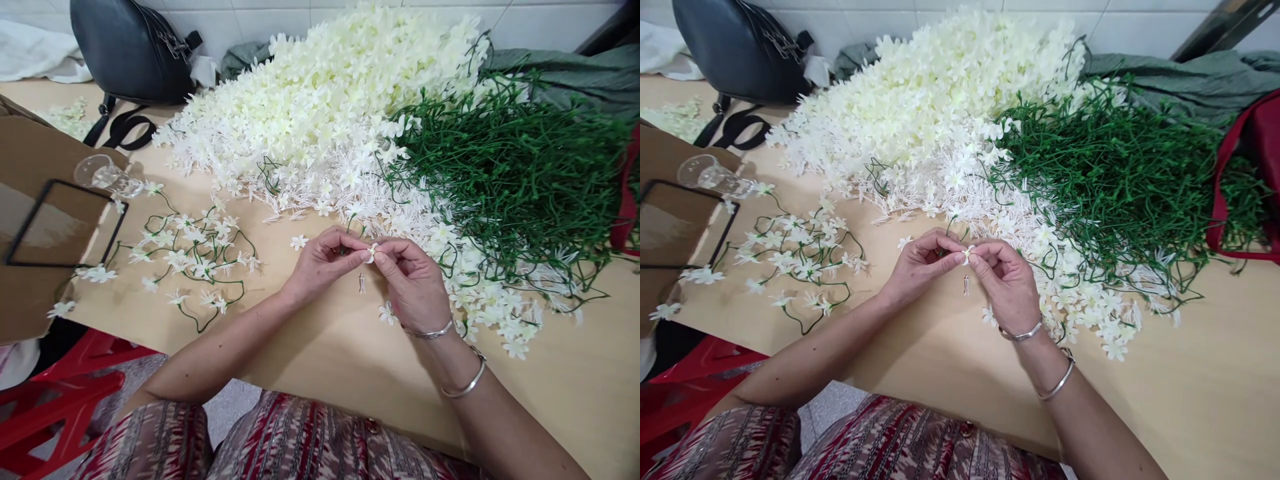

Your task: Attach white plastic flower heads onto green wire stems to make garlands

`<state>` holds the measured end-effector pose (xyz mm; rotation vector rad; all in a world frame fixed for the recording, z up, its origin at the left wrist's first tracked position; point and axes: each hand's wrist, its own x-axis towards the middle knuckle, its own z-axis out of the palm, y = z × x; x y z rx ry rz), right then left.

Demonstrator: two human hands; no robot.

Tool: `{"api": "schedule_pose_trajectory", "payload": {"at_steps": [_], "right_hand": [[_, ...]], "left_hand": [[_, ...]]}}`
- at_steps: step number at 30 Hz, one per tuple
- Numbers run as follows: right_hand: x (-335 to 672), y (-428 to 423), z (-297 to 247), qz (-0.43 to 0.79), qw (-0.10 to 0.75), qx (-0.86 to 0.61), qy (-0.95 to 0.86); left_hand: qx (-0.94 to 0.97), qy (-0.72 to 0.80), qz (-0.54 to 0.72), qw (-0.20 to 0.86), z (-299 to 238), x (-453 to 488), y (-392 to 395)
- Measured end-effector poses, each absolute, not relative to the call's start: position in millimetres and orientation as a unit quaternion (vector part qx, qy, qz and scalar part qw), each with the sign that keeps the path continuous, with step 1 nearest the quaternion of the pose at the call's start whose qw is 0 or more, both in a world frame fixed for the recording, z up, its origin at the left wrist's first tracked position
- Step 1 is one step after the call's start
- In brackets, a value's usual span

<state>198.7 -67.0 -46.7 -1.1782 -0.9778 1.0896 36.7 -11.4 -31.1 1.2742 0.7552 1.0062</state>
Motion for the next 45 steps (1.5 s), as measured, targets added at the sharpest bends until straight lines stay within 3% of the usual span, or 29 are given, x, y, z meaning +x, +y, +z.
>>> {"api": "schedule_pose_trajectory", "payload": {"at_steps": [5,17,22,27,35,45], "right_hand": [[202.2,-68.4,-42.8,0.444,0.587,-0.527,-0.424],[213.5,-60.6,-36.5,0.406,0.65,-0.504,-0.398],[212.7,-58.0,-38.3,0.422,0.62,-0.514,-0.415],[209.6,-61.7,-37.4,0.429,0.572,-0.531,-0.454],[207.9,-67.0,-28.8,0.444,0.581,-0.506,-0.459],[214.6,-66.2,-32.7,0.444,0.593,-0.519,-0.427]], "left_hand": [[0.557,0.342,0.435,0.62,-22.0,32.9,-10.4],[0.372,0.265,0.435,0.776,-19.4,30.2,-8.2],[0.4,0.242,0.408,0.784,-16.3,29.0,-11.5],[0.484,0.292,0.406,0.718,-19.3,30.8,-12.4],[0.606,0.349,0.419,0.58,-34.7,30.5,-7.0],[0.671,0.337,0.431,0.501,-32.7,23.7,-1.9]]}}
